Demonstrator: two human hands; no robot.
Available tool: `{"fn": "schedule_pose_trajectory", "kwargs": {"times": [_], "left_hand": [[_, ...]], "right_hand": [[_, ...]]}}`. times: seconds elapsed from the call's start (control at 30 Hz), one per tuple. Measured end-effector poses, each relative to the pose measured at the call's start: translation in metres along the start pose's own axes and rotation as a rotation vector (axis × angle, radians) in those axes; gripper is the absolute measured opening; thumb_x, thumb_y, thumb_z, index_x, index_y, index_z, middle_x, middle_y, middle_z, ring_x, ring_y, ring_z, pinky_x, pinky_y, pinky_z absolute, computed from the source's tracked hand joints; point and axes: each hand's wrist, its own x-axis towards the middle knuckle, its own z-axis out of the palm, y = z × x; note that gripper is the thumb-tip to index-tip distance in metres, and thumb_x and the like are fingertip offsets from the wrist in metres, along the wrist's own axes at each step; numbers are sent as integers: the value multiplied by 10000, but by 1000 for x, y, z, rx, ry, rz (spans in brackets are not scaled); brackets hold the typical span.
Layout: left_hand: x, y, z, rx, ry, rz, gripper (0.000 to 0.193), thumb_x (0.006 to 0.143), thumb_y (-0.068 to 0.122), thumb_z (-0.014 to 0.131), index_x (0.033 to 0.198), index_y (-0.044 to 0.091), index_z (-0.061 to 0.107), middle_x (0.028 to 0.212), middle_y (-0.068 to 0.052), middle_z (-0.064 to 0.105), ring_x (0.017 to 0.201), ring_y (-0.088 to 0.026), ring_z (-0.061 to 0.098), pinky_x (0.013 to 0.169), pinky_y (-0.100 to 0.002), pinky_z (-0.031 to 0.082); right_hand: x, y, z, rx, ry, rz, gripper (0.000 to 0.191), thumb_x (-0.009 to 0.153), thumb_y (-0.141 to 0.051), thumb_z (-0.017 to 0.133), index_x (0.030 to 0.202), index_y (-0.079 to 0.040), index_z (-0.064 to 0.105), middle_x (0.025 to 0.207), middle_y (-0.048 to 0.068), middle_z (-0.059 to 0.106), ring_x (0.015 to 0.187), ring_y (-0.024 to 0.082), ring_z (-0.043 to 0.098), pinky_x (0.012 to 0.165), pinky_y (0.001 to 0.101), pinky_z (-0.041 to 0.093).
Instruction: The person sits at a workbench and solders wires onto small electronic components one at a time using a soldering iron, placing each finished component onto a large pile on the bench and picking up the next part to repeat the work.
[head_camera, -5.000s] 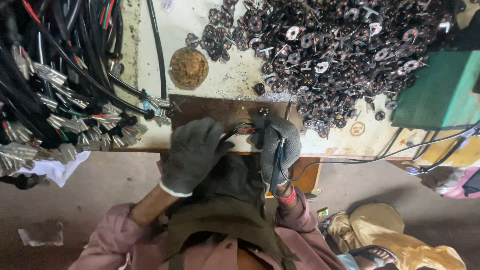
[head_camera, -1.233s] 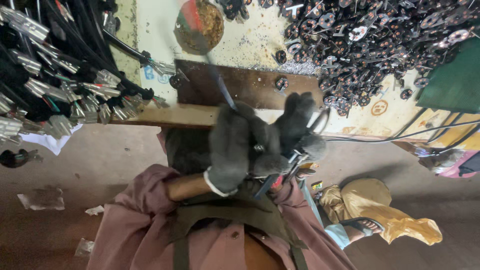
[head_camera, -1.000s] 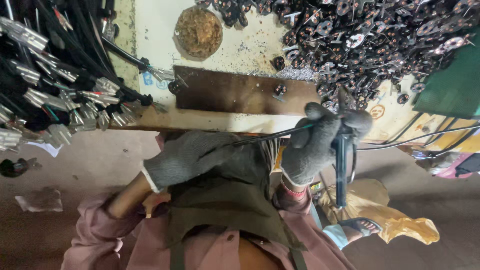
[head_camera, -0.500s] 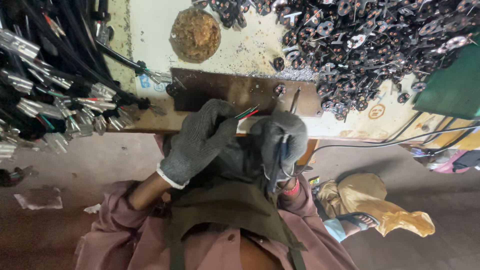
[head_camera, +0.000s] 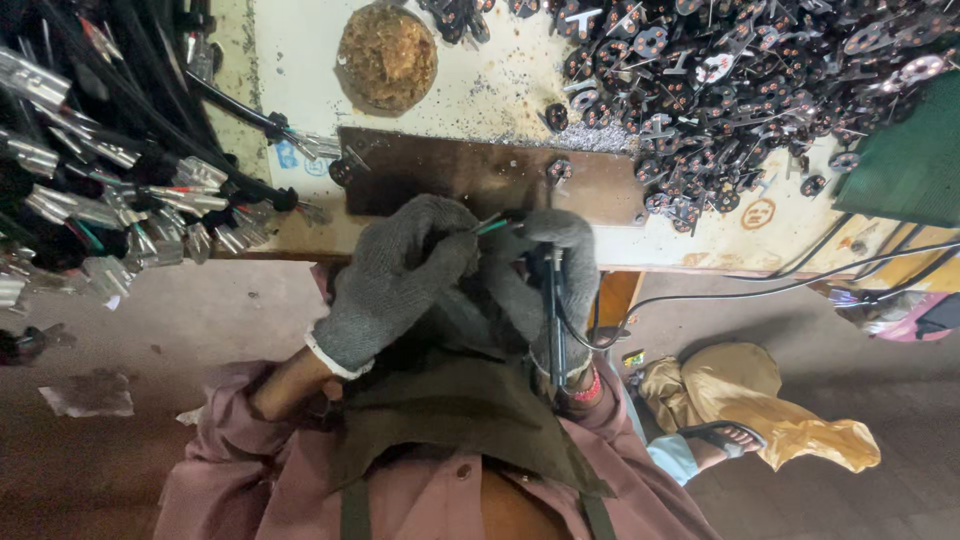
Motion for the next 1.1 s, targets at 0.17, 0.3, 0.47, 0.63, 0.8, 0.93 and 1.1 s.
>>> {"fn": "schedule_pose_trajectory", "kwargs": {"times": [0.17, 0.3, 0.47, 0.63, 0.8, 0.93, 1.1], "left_hand": [[0, -7, 0, 141, -84, 98, 133, 1043, 99, 611, 1151, 24, 629, 999, -49, 667, 871, -92, 634, 757, -292, 523], [1, -10, 6, -238, 35, -77, 113, 1084, 99, 569, 1161, 19, 593, 950, -8, 618, 821, -56, 554, 715, -248, 492], [3, -11, 6, -124, 55, -87, 120, 1057, 102, 584, 1144, 35, 634, 873, 3, 640, 738, -32, 548, 661, -213, 481], [5, -5, 4, -310, 45, -151, 129, 1012, 105, 624, 1113, 28, 646, 940, -7, 717, 765, -34, 597, 674, -221, 500], [7, 2, 4, 29, -72, -100, 137, 977, 115, 683, 1075, 22, 705, 914, -28, 710, 744, -57, 641, 670, -240, 535], [7, 1, 10, -32, -73, -129, 176, 956, 135, 700, 1096, 29, 721, 932, -29, 738, 741, -42, 663, 668, -234, 547], [4, -4, 13, -3, -19, 1, 140, 956, 101, 715, 1067, 22, 744, 923, -36, 742, 802, -57, 655, 706, -246, 540]], "right_hand": [[5, -3, -15, 38, -35, 44, 570, 830, 112, 814, 1266, -69, 495, 1086, 63, 689, 960, 143, 697, 830, 291, 584], [1, 3, -8, -37, 54, 53, 626, 763, 129, 870, 1239, -52, 507, 996, 76, 696, 892, 159, 681, 812, 311, 568], [-4, 16, -15, 74, 2, -48, 573, 851, 107, 842, 1267, -82, 495, 1125, 68, 674, 992, 158, 712, 878, 308, 596], [-9, 26, -22, 313, 42, 203, 488, 883, 28, 784, 1318, -18, 570, 1197, 97, 651, 950, 140, 661, 853, 289, 569], [1, 22, -23, 118, 80, 108, 518, 851, 22, 849, 1260, -93, 552, 1087, 54, 668, 915, 118, 682, 767, 263, 588], [3, 13, -16, -116, 163, 40, 490, 866, 18, 869, 1228, -88, 554, 1039, 38, 668, 871, 97, 646, 750, 247, 558], [4, 6, -13, -210, 187, -6, 487, 853, 23, 873, 1202, -85, 550, 1007, 30, 666, 836, 86, 635, 727, 247, 548]]}}
